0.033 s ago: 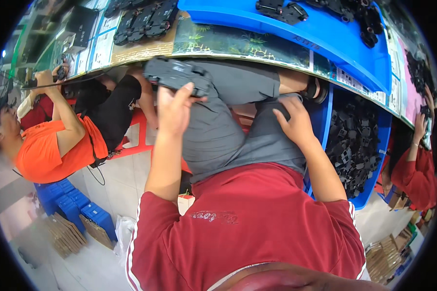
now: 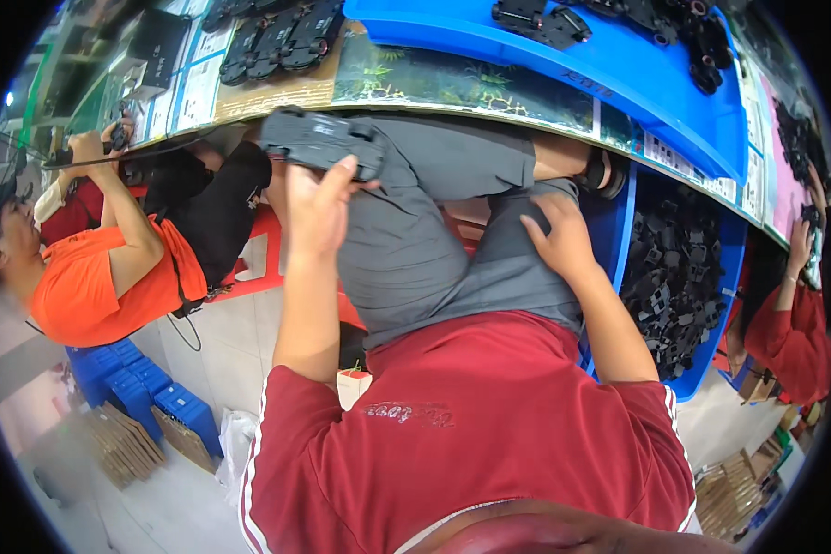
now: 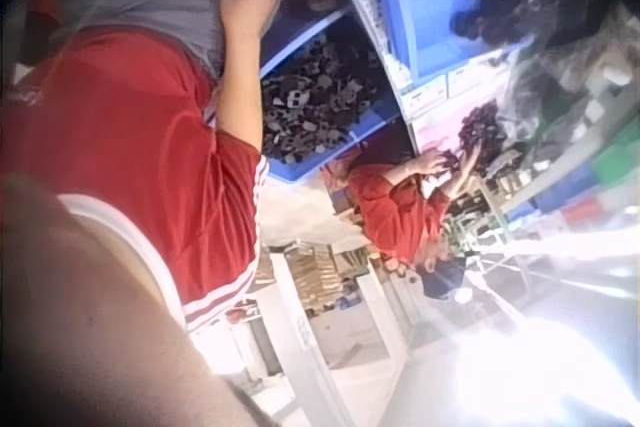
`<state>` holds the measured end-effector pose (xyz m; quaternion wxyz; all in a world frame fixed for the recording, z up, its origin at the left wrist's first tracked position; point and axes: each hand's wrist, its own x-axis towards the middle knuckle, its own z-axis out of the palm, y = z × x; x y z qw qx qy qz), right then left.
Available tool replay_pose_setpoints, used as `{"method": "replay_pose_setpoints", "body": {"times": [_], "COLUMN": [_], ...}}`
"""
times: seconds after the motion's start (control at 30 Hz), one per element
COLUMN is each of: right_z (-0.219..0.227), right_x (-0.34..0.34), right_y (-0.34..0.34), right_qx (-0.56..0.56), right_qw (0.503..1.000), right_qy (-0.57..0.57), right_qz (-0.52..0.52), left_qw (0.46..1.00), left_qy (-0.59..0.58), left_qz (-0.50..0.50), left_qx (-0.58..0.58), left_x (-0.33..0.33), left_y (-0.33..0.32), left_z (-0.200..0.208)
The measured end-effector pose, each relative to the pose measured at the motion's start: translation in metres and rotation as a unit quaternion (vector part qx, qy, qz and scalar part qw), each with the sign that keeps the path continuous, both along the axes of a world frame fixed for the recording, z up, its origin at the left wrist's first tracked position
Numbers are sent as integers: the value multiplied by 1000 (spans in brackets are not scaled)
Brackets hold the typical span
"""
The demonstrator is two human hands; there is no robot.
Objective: The person assembles toy car chassis by hand, picking up plastic components and frames, fitting parts together onto the chassis, and placing the assembled pieces onto the table and tray.
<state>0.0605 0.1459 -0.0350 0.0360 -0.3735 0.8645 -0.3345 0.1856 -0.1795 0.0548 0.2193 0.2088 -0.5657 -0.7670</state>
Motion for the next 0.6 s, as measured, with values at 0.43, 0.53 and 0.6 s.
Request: {"method": "replay_pose_setpoints", "body": {"times": [0.43, 0.53, 0.6], "right_z": [-23, -24, -23], "right_x": [-14, -13, -13], "right_y": [-12, -13, -16], "right_qx": [-23, -21, -24], "right_qw": [993, 992, 992], "right_qy": [-84, -80, -81], "right_qz": [-85, -91, -92], "left_qw": [970, 966, 940], "left_qy": [-97, -133, -164], "left_qz": [168, 179, 251], "left_qx": [-146, -134, -165], "left_x": [22, 4, -6], "left_y": [-253, -299, -319], "left_z": [11, 0, -4]}}
